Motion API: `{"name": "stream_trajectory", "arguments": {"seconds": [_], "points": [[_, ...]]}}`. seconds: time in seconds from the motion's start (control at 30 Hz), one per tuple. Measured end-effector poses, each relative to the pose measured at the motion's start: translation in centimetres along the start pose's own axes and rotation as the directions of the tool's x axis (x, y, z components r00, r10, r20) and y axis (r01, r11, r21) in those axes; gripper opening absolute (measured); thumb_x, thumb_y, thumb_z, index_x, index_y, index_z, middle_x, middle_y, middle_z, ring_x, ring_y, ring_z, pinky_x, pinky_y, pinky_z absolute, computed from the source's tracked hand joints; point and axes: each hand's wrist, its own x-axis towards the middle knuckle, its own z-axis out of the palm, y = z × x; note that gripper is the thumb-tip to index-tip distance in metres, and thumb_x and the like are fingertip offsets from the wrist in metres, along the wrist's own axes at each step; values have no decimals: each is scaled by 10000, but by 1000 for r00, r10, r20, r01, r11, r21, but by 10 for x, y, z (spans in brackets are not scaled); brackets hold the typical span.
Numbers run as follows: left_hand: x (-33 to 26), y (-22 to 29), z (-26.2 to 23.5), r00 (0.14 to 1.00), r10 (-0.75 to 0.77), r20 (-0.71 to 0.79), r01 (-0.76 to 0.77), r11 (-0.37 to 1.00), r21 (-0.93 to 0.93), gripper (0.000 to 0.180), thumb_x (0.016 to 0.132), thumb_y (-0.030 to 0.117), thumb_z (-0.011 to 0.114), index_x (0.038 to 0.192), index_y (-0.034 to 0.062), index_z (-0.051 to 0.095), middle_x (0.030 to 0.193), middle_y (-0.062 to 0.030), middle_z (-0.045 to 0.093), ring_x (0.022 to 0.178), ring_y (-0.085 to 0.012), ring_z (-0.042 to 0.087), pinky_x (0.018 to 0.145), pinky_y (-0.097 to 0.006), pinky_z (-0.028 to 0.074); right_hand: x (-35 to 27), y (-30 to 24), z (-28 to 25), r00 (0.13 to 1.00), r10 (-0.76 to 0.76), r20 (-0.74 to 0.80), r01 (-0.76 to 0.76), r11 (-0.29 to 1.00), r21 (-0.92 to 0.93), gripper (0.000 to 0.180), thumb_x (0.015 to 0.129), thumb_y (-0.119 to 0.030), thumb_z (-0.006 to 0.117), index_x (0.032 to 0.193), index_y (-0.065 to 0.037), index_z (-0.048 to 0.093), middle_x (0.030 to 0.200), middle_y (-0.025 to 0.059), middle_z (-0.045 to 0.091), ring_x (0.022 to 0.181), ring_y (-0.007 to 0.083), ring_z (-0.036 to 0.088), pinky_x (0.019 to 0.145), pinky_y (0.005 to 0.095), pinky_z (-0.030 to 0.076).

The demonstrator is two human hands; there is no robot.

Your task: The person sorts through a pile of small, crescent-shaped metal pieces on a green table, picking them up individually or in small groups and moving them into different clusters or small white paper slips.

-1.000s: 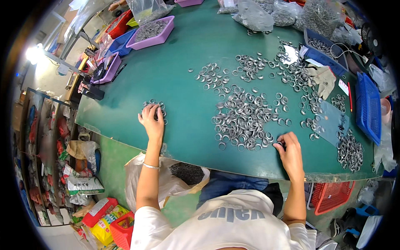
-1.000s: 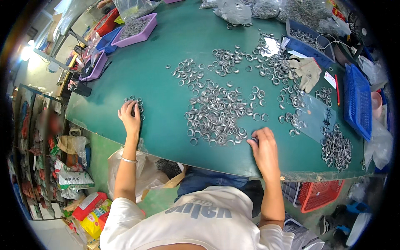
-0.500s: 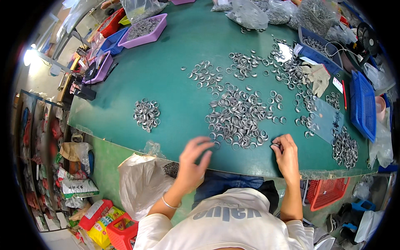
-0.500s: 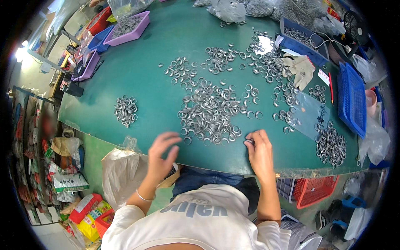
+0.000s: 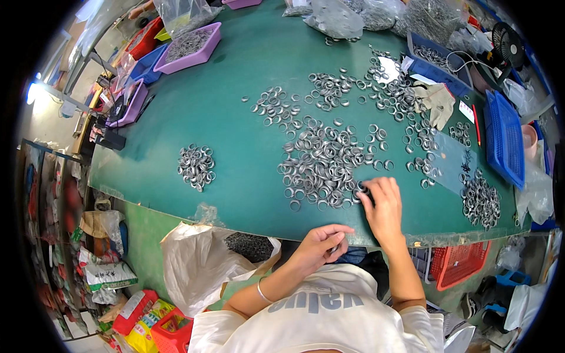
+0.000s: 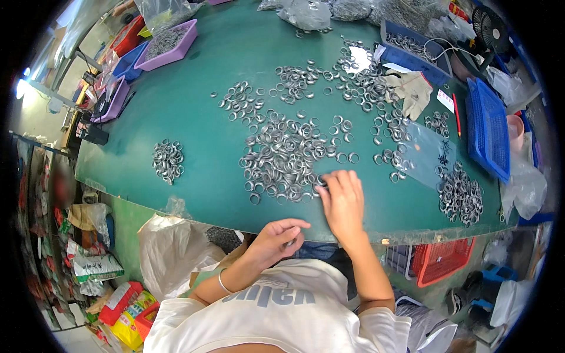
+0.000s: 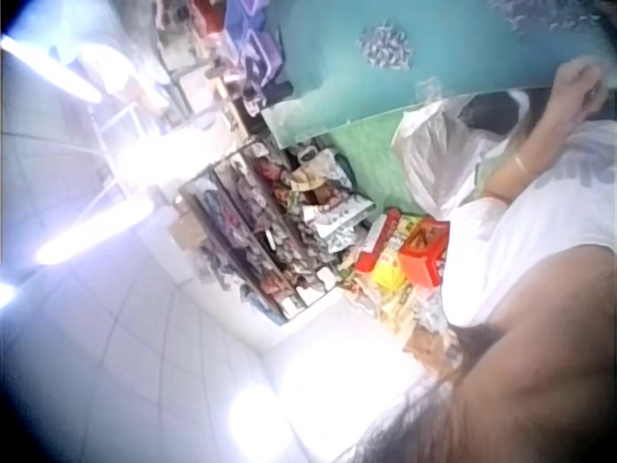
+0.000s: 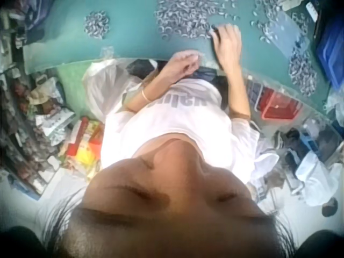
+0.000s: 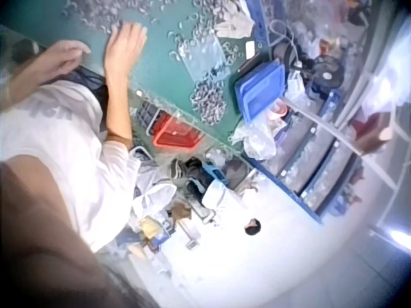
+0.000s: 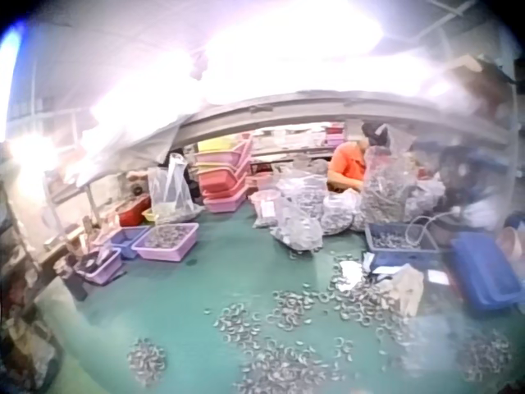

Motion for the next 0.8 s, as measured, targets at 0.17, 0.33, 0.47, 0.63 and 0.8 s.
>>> {"name": "stream_trajectory", "arguments": {"seconds": [0.17, 0.33, 0.47, 0.63, 0.8], "points": [[-1, 3, 11, 994, 91, -67, -96, 992, -85, 314, 974, 187, 491, 1229, 7, 522, 926, -49, 577, 720, -83, 467, 600, -201, 381, -11, -3, 6, 994, 82, -74, -55, 946, 319, 66, 741, -29, 668, 792, -29, 625, 793, 99, 585, 790, 278, 565, 693, 368, 422], [5, 11, 19, 987, 39, -157, -88, 942, -324, 316, 974, 161, 486, 1256, 19, 495, 987, -58, 598, 735, -86, 475, 613, -205, 391, -24, -23, -17, 960, -248, 129, 200, 933, 298, 92, 725, -40, 689, 811, -47, 653, 807, 73, 592, 782, 253, 555, 728, 368, 429], [5, -1, -4, 996, 64, -54, -77, 958, -276, 283, 962, 102, 482, 1226, 10, 523, 954, -47, 588, 735, -91, 495, 601, -197, 395, -17, -14, -18, 961, -229, 154, 130, 869, 478, 126, 741, -80, 695, 854, -34, 663, 896, 74, 611, 824, 265, 554, 734, 363, 429], [3, 3, 4, 993, 101, -57, -108, 984, -140, 286, 941, 72, 497, 1215, -1, 532, 992, -66, 605, 770, -107, 519, 613, -207, 408, 10, 11, 4, 999, 40, -32, -40, 999, 8, 151, 727, -53, 700, 866, -14, 655, 753, 88, 566, 754, 290, 525, 723, 367, 414], [3, 8, 12, 987, 99, -124, -124, 970, -211, 325, 931, 63, 518, 1243, -26, 509, 1058, -84, 604, 852, -124, 538, 712, -245, 439, -1, 9, -5, 985, 140, 96, -162, 944, 288, 108, 712, -26, 692, 804, -26, 637, 755, 73, 558, 742, 282, 516, 685, 365, 393]]}}
